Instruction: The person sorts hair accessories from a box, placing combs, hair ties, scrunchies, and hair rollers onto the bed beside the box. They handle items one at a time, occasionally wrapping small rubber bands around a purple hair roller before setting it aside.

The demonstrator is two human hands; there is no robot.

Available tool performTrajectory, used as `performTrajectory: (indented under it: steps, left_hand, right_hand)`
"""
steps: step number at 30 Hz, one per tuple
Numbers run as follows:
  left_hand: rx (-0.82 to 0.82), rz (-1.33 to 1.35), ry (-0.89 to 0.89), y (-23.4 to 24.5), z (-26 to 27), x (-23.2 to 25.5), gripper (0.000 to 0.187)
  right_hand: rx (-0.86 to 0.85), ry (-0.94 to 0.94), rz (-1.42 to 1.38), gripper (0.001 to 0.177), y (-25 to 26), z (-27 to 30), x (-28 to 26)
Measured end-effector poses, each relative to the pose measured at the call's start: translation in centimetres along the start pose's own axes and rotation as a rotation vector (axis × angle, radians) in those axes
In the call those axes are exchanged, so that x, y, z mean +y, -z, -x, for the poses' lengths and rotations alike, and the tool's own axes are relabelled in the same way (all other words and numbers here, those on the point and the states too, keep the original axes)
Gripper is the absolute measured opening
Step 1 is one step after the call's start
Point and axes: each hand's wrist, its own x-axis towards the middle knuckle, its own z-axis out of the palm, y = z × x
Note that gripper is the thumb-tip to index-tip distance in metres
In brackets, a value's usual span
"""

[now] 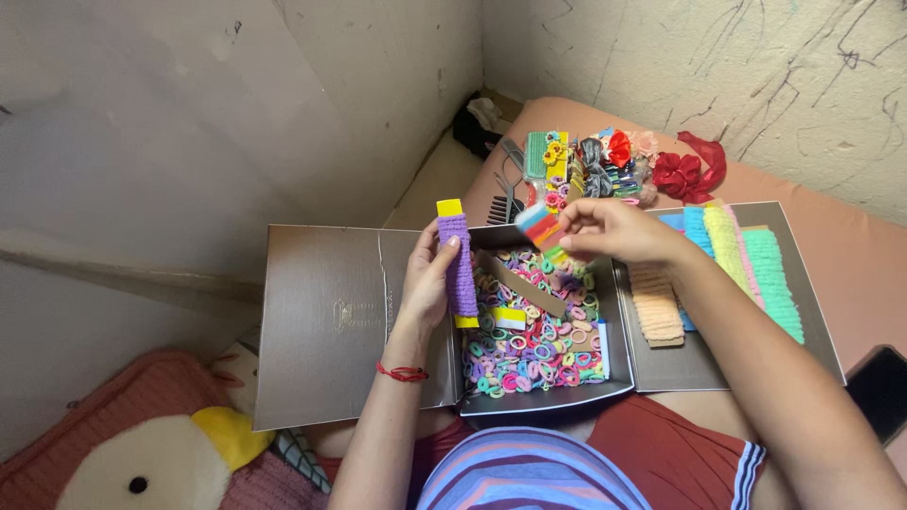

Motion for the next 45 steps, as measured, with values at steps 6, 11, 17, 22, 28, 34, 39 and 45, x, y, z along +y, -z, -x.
performTrajectory:
  steps: [6, 11, 17, 22, 28, 34, 39, 45]
  left_hand:
    - [-0.003, 0.007, -0.007, 0.5, -0.3, -0.3, 0.045]
    - [0.007, 0.005, 0.005, 0.8, -0.4, -0.5, 0.046]
    - [0.0, 0.005, 0.009, 0.9, -0.4, -0.6, 0.045]
    - [0.005, -0.003, 0.025, 0.9, -0.4, -0.4, 0.045]
    - [0.0, -0.022, 0.008, 0.8, -0.4, -0.2, 0.046]
    - [0.001, -0.04, 0.007, 1.0, -0.3, -0.1, 0.046]
    - [0.106, 0.005, -0.132, 1.9, -0.8, 0.4, 0.044]
    - [0.117, -0.012, -0.254, 2.6, -0.7, 0.2, 0.045]
  right_hand:
    - [-0.029, -0.041, -0.251, 0.02, -0.1, -0.3, 1.6]
    - [0.032, 0.065, -0.163, 0.023, 0.0, -0.4, 1.5]
    - [0.471, 0.005, 0.104, 0.034, 6.1, -2.8, 1.7]
    - [0.791, 0.046, 0.632, 0.042, 12.8, -5.9, 5.5]
    - [0.779, -0.309, 0.645, 0.04, 15.7, -7.5, 9.5]
    - [0.666, -0.053, 1.018, 0.032, 13.5, -7.0, 7.8]
    - [0.76, 0.499, 0.999, 0.023, 5.9, -3.4, 1.5]
    - [0.29, 0.234, 0.819, 0.02, -6.3, -1.2, -1.3]
